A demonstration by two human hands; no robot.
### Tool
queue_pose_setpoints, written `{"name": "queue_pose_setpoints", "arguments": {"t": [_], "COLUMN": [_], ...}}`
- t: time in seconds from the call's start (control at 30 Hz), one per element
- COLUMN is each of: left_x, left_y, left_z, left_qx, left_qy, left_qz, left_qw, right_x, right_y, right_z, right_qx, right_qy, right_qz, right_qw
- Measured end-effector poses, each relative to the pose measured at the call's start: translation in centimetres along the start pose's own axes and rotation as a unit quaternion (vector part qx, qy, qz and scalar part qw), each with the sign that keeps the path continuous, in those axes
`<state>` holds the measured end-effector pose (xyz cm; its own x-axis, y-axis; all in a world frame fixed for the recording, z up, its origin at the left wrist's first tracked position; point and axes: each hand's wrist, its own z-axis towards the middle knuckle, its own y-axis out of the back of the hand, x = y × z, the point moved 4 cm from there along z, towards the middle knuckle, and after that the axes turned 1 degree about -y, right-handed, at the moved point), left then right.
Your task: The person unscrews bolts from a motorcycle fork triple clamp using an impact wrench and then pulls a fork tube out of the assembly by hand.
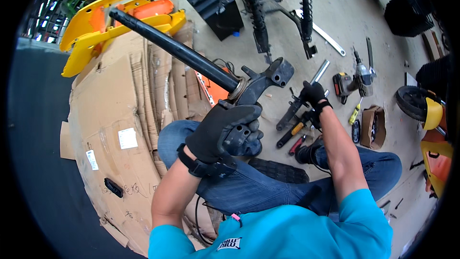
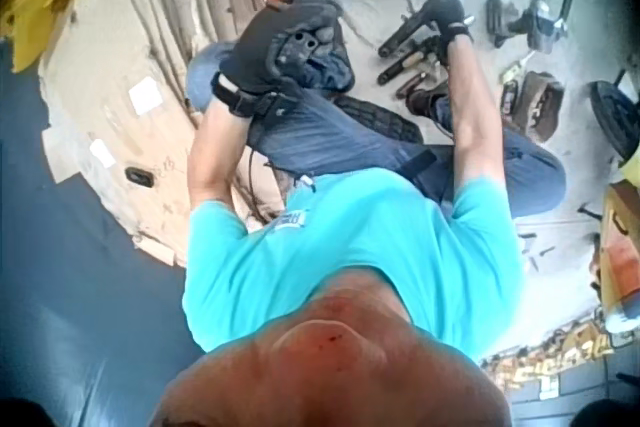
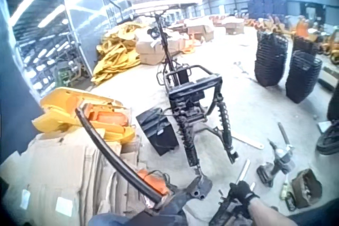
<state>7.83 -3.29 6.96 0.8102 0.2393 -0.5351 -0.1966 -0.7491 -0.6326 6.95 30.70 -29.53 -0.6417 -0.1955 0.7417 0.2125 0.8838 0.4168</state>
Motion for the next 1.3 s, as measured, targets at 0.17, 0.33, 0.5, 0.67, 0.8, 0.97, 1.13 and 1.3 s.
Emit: {"name": "queue_pose_setpoints", "arguments": {"t": [0.17, 0.33, 0.5, 0.67, 0.8, 0.97, 1.13, 1.3], "left_x": [0.8, 1.1, 1.3, 2.6, 4.2, 5.8, 8.2, 7.1], "left_y": [0.5, 0.4, 0.4, 1.2, 1.9, 1.1, 0.2, -0.7], "left_z": [1.1, 1.1, 1.5, 1.2, 1.4, 1.2, 1.4, 1.9], "left_qx": [-0.096, -0.108, -0.106, -0.014, 0.112, 0.159, 0.188, 0.157], "left_qy": [0.014, 0.027, 0.057, 0.068, 0.112, 0.195, 0.254, 0.260], "left_qz": [0.130, 0.145, 0.173, 0.085, 0.015, -0.006, 0.067, 0.163], "left_qw": [0.987, 0.983, 0.978, 0.994, 0.987, 0.968, 0.946, 0.939], "right_x": [-1.9, -3.9, -1.5, 4.4, 16.3, 22.7, 19.6, 19.7], "right_y": [-1.7, -2.5, 0.0, 5.0, 8.5, 10.4, 9.7, 10.8], "right_z": [0.3, -0.1, -3.1, -4.0, -13.6, -27.0, -29.5, -30.9], "right_qx": [-0.009, -0.014, -0.066, 0.042, 0.224, 0.261, 0.247, 0.232], "right_qy": [-0.066, -0.066, -0.068, 0.067, 0.149, 0.482, 0.393, 0.403], "right_qz": [-0.127, -0.143, -0.254, -0.237, 0.008, -0.144, -0.001, -0.071], "right_qw": [0.990, 0.987, 0.962, 0.968, 0.963, 0.824, 0.886, 0.883]}}
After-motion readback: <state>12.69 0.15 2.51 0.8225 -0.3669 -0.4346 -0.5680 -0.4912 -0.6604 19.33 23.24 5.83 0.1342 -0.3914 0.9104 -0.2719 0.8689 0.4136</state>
